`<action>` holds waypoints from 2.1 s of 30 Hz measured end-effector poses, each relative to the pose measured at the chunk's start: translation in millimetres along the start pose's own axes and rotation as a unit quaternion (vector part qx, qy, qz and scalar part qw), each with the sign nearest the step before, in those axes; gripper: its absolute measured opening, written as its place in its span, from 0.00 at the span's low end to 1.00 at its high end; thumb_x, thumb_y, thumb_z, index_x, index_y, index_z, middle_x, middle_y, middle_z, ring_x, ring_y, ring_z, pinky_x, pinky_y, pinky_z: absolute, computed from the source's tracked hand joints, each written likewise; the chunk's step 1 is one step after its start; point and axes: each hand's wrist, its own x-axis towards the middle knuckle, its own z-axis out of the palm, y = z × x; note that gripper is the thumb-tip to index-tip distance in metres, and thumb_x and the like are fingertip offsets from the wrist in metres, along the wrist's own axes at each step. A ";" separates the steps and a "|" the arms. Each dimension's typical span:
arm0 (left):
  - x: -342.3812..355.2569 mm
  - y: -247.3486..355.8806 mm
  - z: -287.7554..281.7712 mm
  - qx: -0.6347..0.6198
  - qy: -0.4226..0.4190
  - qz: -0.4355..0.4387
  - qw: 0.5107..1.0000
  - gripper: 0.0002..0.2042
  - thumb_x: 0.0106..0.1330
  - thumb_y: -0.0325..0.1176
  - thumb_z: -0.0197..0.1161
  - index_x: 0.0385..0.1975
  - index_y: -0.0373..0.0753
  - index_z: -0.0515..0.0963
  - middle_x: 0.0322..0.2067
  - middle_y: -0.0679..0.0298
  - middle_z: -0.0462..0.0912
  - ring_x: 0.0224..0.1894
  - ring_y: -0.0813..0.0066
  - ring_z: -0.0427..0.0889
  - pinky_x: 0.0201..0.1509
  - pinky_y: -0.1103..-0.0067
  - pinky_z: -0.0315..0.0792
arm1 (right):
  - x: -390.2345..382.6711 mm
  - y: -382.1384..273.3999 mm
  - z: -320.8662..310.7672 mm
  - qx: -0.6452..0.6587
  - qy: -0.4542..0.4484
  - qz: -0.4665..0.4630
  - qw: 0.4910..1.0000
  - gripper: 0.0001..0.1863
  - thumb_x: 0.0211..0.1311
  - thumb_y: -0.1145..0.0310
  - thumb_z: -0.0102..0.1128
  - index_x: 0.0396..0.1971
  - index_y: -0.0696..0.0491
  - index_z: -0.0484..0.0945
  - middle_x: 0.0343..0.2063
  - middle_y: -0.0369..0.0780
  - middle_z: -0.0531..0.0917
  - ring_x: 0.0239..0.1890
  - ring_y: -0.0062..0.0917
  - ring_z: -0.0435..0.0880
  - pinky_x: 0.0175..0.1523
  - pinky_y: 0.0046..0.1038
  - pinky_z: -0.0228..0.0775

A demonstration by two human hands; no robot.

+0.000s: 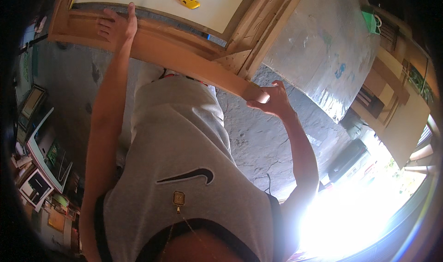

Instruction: The person trims excess wood from the corners of a wooden frame using a utility knife. They repeatedly reposition the frame and scrape away small pieces of wood to refine the edges.

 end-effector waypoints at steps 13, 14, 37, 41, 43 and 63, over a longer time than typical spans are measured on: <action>-72.3 1.7 -43.8 -0.209 -0.075 0.323 0.920 0.29 0.70 0.46 0.58 0.65 0.34 0.65 0.63 0.45 0.69 0.69 0.44 0.62 0.73 0.54 0.49 | 4.3 3.7 0.8 0.085 0.070 0.059 0.992 0.31 0.44 0.42 0.76 0.32 0.58 0.86 0.23 0.46 0.85 0.28 0.38 0.86 0.34 0.36 0.77; -98.9 0.9 -49.4 -0.276 -0.123 0.373 0.877 0.25 0.69 0.40 0.61 0.63 0.34 0.69 0.60 0.49 0.74 0.67 0.49 0.66 0.73 0.56 0.52 | 4.0 2.1 1.1 0.092 0.049 0.065 0.992 0.31 0.44 0.42 0.76 0.33 0.58 0.86 0.24 0.47 0.86 0.28 0.38 0.86 0.35 0.35 0.77; -142.6 62.3 -27.8 -0.222 -0.159 0.480 0.834 0.05 0.56 0.32 0.69 0.28 0.43 0.80 0.29 0.67 0.81 0.34 0.63 0.79 0.44 0.66 0.72 | -2.1 -39.8 -16.9 0.065 0.082 0.102 0.989 0.25 0.49 0.49 0.75 0.30 0.59 0.86 0.17 0.44 0.83 0.19 0.28 0.82 0.30 0.32 0.74; -137.9 70.9 -23.3 -0.217 -0.155 0.523 0.810 0.06 0.53 0.32 0.71 0.26 0.45 0.78 0.24 0.68 0.81 0.30 0.65 0.79 0.40 0.69 0.70 | -3.8 -42.0 -25.0 0.106 0.091 0.105 0.985 0.25 0.48 0.49 0.76 0.26 0.60 0.85 0.16 0.44 0.82 0.19 0.28 0.82 0.28 0.31 0.73; -136.9 73.4 -20.6 -0.217 -0.152 0.538 0.800 0.06 0.52 0.33 0.71 0.25 0.46 0.79 0.22 0.69 0.80 0.29 0.66 0.79 0.38 0.71 0.69 | -6.9 -42.8 -30.4 0.110 0.091 0.112 0.983 0.24 0.48 0.50 0.77 0.26 0.60 0.85 0.16 0.44 0.82 0.19 0.28 0.82 0.27 0.32 0.73; -124.1 101.9 -16.9 -0.164 -0.245 0.572 0.766 0.11 0.52 0.44 0.73 0.18 0.47 0.80 0.19 0.69 0.81 0.24 0.67 0.80 0.37 0.69 0.65 | 16.6 -49.5 -72.0 0.143 0.080 0.100 0.981 0.25 0.47 0.49 0.78 0.27 0.60 0.85 0.17 0.43 0.84 0.19 0.25 0.84 0.26 0.28 0.75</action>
